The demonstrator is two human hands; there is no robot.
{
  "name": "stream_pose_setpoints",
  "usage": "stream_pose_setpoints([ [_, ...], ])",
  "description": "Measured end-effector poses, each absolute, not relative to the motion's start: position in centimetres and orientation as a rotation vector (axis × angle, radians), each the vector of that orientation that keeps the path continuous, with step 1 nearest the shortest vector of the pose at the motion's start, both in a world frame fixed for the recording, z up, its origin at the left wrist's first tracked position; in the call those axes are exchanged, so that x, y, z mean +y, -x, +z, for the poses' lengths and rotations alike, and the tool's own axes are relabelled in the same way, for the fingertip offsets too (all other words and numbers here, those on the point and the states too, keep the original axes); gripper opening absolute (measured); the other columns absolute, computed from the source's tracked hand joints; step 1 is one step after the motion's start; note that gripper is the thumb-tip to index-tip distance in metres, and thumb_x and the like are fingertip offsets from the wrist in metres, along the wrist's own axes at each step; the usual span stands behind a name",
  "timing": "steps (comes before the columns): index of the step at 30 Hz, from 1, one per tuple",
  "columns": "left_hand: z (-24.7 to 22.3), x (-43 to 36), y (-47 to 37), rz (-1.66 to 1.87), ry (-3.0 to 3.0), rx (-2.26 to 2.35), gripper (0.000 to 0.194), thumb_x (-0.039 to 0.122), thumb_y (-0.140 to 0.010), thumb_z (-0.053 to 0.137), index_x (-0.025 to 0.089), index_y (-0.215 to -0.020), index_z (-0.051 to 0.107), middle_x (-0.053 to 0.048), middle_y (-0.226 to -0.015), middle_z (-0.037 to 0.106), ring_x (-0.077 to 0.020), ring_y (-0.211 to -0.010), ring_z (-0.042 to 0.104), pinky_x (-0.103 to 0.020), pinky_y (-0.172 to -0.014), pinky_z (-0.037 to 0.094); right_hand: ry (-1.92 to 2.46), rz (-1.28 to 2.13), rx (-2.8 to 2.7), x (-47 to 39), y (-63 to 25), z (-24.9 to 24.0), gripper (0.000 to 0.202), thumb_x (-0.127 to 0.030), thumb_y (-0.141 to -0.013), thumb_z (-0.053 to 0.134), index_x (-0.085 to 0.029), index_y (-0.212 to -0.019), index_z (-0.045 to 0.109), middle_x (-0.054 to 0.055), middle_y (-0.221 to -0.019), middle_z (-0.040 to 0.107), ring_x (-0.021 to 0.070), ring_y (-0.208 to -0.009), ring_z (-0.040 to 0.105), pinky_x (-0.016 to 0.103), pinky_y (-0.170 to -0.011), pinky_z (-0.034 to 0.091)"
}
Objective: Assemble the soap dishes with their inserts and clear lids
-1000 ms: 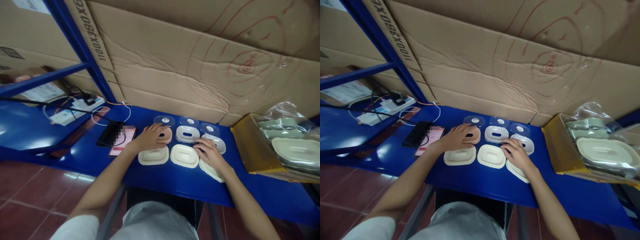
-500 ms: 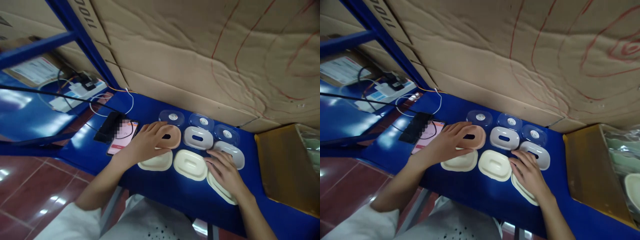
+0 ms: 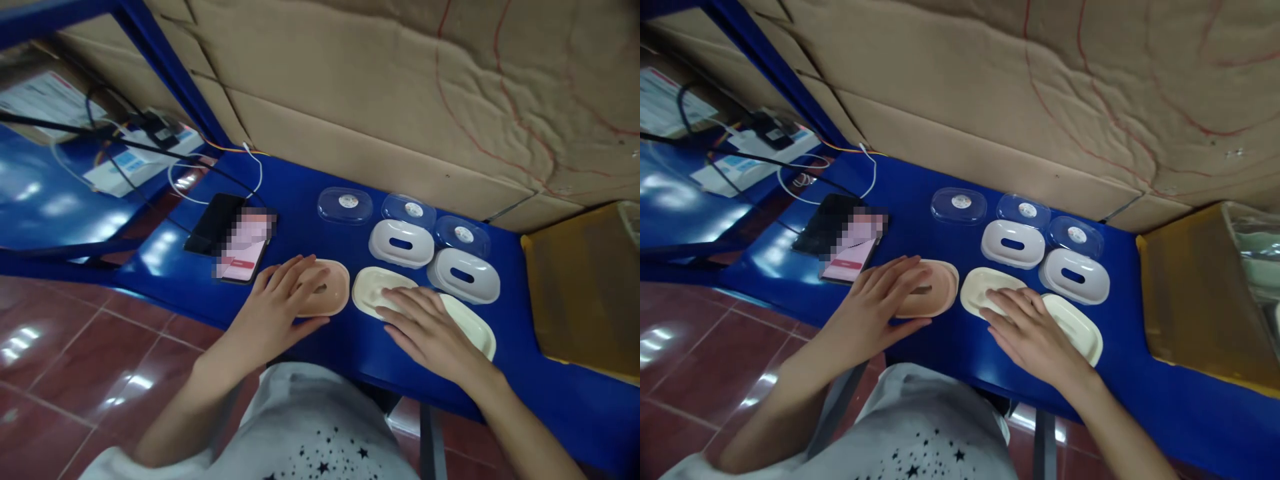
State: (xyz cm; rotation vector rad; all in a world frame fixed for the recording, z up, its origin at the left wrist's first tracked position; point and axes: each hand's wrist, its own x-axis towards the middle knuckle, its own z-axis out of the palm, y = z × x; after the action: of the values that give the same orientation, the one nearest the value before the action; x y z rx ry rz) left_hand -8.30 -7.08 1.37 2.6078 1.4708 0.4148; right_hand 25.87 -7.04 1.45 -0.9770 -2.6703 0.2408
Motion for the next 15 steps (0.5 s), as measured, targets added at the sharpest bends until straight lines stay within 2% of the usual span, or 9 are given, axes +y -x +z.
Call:
stream_pose_setpoints([
  [5,0.6,-6.4,8.4,0.486,-2.606,1.476,0.069,0.047,-0.1,0.076,0.023,-0.158,0.046,-0.018,-0.169,0.047,-0.0402,-0.157,0.044,-0.059,-0.12,0.044,0.924,0.19,-2.637,-7.0,-25.4,1.1,0.041,-0.018,-0.106,0.06,-0.03,-0.145,0.064,0.01,-0.152,0.068,0.0314,-0.138,0.064,0.055,-0.111,0.052],
  [10,0.1,-5.8,7.8,0.517,-2.611,1.477,0.068,0.045,-0.099,0.078,0.024,-0.157,0.049,-0.017,-0.169,0.048,-0.0412,-0.157,0.044,-0.061,-0.122,0.042,0.894,0.078,-2.624,-6.7,-24.0,1.4,0.041,-0.018,-0.106,0.06,-0.025,-0.146,0.063,0.013,-0.151,0.068,0.0319,-0.139,0.063,0.054,-0.112,0.05],
  [15,0.0,-5.9,8.3,0.595,-2.511,1.417,0.075,0.044,-0.095,0.082,0.028,-0.159,0.046,-0.016,-0.175,0.037,-0.0403,-0.162,0.036,-0.061,-0.127,0.04,0.899,0.031,-2.717,-5.5,-20.4,1.3,0.045,-0.024,-0.109,0.055,-0.022,-0.154,0.056,0.015,-0.161,0.06,0.0332,-0.149,0.055,0.056,-0.12,0.045],
])
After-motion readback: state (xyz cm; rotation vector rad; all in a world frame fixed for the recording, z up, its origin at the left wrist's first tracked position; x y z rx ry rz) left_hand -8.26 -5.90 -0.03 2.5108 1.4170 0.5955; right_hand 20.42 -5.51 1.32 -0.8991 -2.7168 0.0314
